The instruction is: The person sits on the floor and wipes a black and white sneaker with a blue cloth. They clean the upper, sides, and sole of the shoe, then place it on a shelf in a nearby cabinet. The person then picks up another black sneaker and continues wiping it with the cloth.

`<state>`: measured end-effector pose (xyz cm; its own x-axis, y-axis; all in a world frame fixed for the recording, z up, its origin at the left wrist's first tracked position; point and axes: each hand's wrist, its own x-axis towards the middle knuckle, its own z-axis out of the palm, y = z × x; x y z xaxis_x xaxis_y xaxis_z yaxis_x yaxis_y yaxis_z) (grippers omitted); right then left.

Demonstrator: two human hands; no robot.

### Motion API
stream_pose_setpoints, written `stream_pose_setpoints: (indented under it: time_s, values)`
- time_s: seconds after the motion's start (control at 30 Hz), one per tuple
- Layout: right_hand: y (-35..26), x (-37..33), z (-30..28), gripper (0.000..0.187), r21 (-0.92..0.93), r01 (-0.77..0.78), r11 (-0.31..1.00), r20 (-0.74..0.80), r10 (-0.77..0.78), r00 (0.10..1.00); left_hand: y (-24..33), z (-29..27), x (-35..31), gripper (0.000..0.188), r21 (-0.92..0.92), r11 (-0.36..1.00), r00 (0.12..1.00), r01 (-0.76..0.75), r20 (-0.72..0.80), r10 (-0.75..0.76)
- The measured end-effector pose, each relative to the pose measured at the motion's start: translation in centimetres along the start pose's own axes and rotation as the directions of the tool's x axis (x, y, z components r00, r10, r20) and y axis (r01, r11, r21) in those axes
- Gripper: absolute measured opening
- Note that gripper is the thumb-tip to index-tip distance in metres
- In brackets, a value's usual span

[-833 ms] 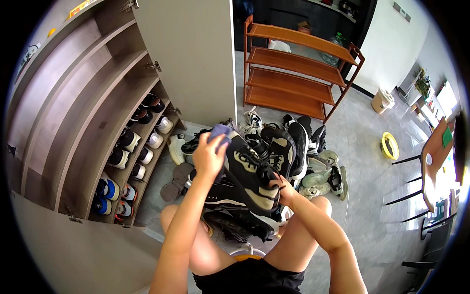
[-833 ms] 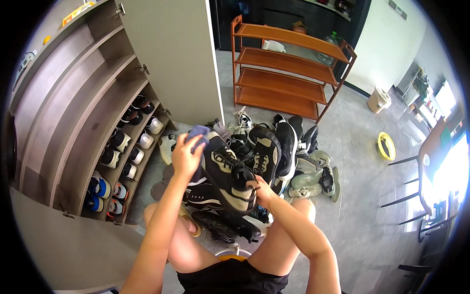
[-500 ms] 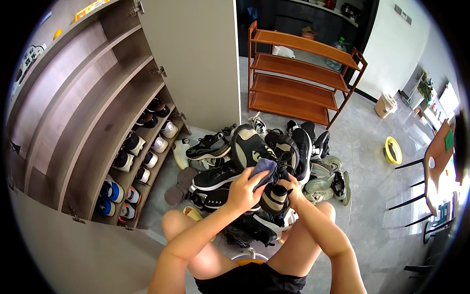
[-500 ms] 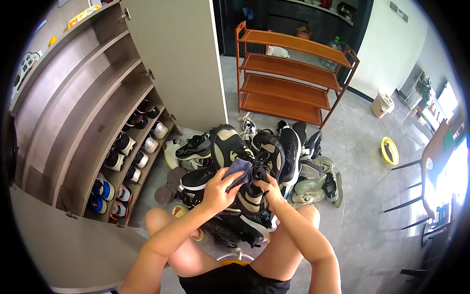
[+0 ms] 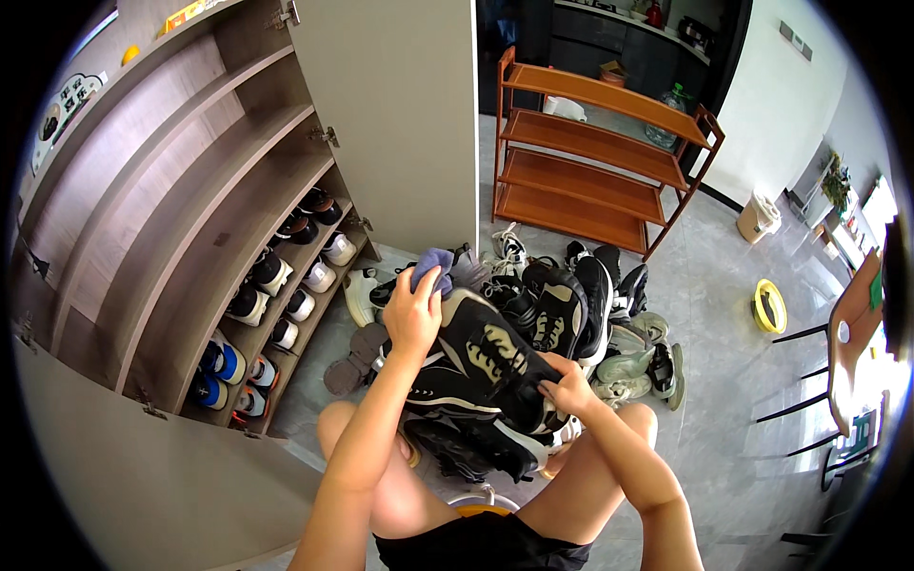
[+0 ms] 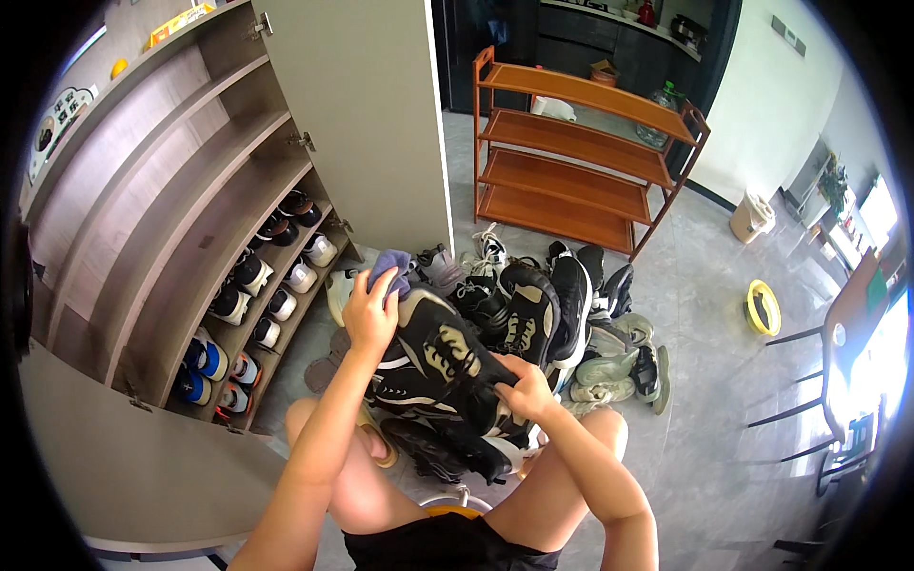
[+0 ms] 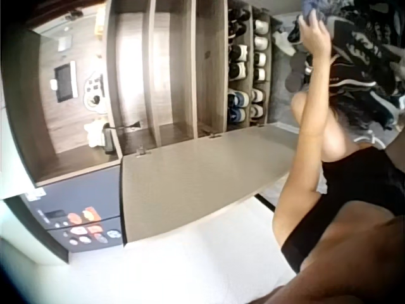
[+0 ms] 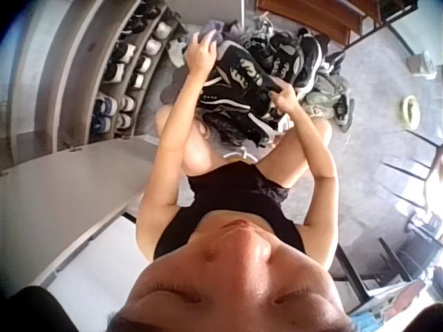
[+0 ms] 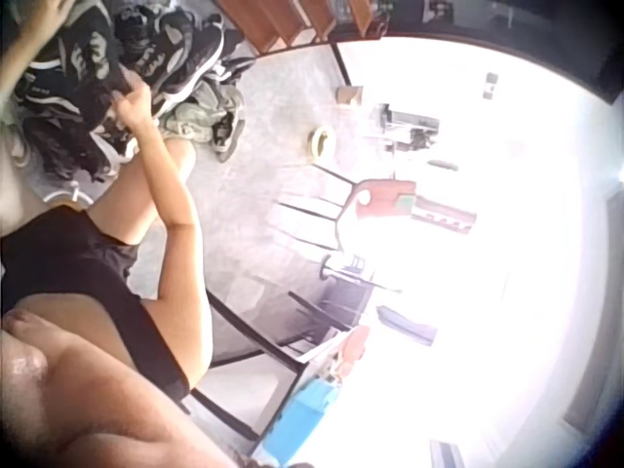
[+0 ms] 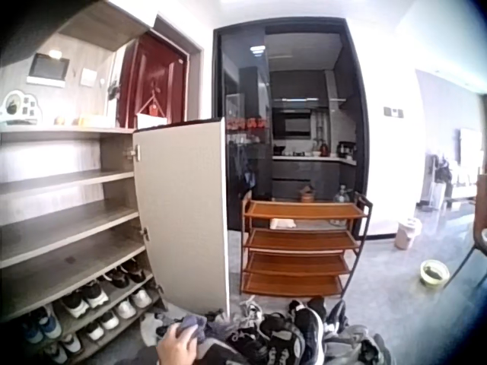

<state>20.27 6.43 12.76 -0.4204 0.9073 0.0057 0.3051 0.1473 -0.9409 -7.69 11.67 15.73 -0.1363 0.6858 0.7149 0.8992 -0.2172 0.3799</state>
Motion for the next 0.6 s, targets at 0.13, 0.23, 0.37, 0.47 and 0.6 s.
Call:
stream_pose_setpoints:
  time_s: [0.13, 0.23, 0.37, 0.47, 0.6]
  values:
    - [-1.5, -0.6, 0.6, 0.060, -0.481, 0.217, 0.850, -0.067, -0.282, 0.957, 1.6, -0.3, -1.6, 0.033, -0.124, 0.991, 0.991, -0.060, 0.116, 0.074]
    - [-0.8, -0.5, 0.6, 0.057, -0.572, 0.313, 0.758, -0.050, -0.414, 0.909, 5.0, -0.4, -4.0, 0.038, -0.273, 0.937, 0.935, -0.217, 0.218, 0.280]
    - [-0.4, -0.9, 0.4, 0.053, -0.706, 0.302, 0.641, 0.023, -0.405, 0.914, 6.5, -0.2, -5.0, 0.046, -0.441, 0.813, 0.824, -0.379, 0.239, 0.514]
    - [-1.1, -0.9, 0.1, 0.049, -0.719, 0.326, 0.614, -0.066, -0.528, 0.847, 4.5, 0.6, -3.3, 0.040, -0.172, 0.954, 0.914, -0.245, 0.286, 0.287]
    - [-1.3, -0.7, -0.5, 0.051, -0.717, 0.326, 0.616, -0.107, -0.560, 0.822, 0.3, 0.8, 0.1, 0.031, -0.091, 0.995, 0.993, -0.052, 0.099, 0.061]
